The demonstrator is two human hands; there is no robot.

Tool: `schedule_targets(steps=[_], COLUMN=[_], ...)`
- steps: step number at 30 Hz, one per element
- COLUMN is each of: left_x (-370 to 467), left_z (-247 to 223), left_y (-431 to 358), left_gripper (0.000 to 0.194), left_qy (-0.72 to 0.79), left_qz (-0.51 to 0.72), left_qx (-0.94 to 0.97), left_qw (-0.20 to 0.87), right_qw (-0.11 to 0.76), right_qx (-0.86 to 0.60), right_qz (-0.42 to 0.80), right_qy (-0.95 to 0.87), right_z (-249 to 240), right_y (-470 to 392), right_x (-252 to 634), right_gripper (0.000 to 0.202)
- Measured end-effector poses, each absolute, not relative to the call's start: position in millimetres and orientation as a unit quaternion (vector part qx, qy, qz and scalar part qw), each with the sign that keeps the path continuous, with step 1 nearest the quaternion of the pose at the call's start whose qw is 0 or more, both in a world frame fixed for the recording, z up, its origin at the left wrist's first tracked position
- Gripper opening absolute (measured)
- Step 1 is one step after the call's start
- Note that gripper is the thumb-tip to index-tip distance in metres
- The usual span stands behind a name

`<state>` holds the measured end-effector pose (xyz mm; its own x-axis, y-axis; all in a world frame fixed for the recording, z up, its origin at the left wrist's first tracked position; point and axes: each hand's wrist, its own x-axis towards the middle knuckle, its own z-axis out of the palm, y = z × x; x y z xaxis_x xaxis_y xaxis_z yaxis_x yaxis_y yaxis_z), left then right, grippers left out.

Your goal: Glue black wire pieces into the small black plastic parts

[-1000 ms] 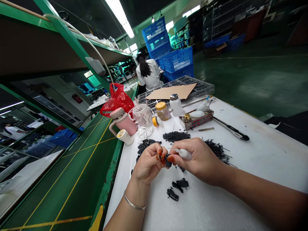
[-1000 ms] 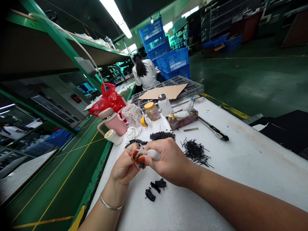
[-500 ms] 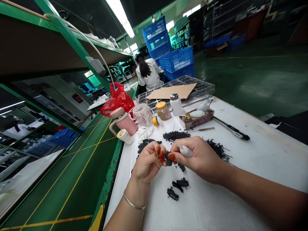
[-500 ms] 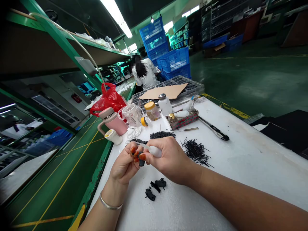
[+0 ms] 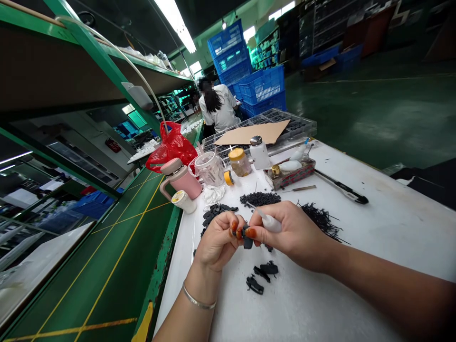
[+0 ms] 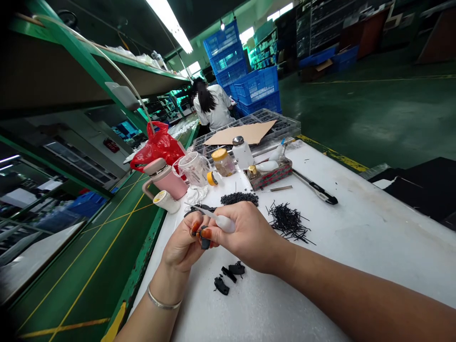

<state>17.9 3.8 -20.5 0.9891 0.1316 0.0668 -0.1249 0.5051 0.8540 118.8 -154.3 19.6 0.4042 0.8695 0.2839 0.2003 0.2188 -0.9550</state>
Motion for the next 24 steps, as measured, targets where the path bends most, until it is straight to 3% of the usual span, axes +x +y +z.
schedule_targets(steps=[13,24], left_x=[12.5,11.5], left_z=[-9.5,-7.2], left_y=[9.6,8.2], left_gripper=[0.033,0.034], left_qy=[-0.027,-0.047], left_qz=[0.112,0.095], left_qx=[0.594,0.631], left_qw=[0.796,0.769], right_qw=[0.582,0.575], right_qx=[-0.573,-0.551], right_qz=[0.340,0.393], right_qy=[-0.466,-0.460], right_z=[21.3,19.1], right_y=[-156.0,-155.7], right_x=[117.6,117.3], right_gripper=[0.036,0.024])
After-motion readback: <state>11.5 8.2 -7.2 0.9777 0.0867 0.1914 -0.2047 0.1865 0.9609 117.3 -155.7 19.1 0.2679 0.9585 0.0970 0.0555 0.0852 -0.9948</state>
